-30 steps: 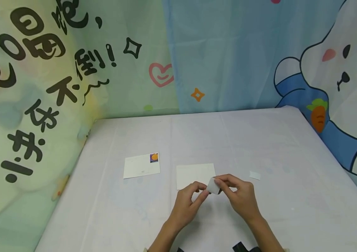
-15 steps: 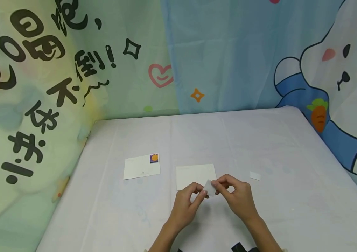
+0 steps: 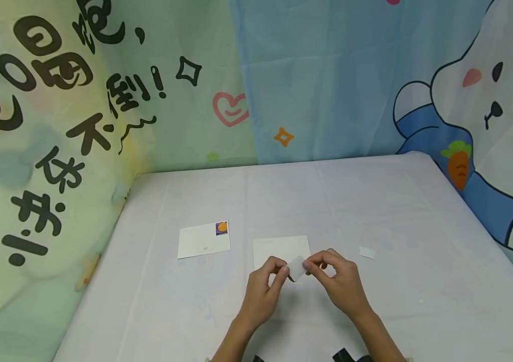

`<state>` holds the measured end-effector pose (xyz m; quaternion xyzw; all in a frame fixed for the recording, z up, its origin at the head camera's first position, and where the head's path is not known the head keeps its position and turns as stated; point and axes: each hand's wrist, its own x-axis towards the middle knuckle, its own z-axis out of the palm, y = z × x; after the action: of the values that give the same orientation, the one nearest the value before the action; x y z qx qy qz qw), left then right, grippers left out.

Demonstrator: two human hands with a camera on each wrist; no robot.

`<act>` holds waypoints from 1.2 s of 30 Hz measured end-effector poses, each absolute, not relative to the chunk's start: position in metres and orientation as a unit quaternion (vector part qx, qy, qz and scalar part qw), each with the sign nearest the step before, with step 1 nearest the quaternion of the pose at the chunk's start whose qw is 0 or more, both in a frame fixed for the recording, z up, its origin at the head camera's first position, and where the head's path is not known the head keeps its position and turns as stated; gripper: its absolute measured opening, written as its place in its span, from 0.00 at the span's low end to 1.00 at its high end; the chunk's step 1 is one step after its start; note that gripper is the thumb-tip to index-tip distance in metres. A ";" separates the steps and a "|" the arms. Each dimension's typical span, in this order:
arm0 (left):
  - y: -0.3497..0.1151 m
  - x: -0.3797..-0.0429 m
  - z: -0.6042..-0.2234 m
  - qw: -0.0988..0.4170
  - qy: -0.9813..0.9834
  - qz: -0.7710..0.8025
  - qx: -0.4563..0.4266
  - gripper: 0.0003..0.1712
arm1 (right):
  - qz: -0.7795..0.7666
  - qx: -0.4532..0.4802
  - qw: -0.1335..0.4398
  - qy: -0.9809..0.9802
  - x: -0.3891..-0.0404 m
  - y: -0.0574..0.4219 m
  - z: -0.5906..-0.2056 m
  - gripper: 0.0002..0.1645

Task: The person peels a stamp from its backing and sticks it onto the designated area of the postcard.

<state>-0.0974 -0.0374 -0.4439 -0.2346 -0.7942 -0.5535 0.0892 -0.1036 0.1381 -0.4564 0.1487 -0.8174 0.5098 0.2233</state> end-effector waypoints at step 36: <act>-0.035 -0.093 -0.417 0.082 -0.784 -0.563 -0.248 0.04 | 0.609 0.137 0.092 -0.775 -0.106 0.121 -0.441 0.04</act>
<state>-0.0933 -0.0350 -0.4169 -0.2479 -0.7844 -0.5627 0.0820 -0.1056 0.1210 -0.4408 0.1374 -0.7755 0.6093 0.0925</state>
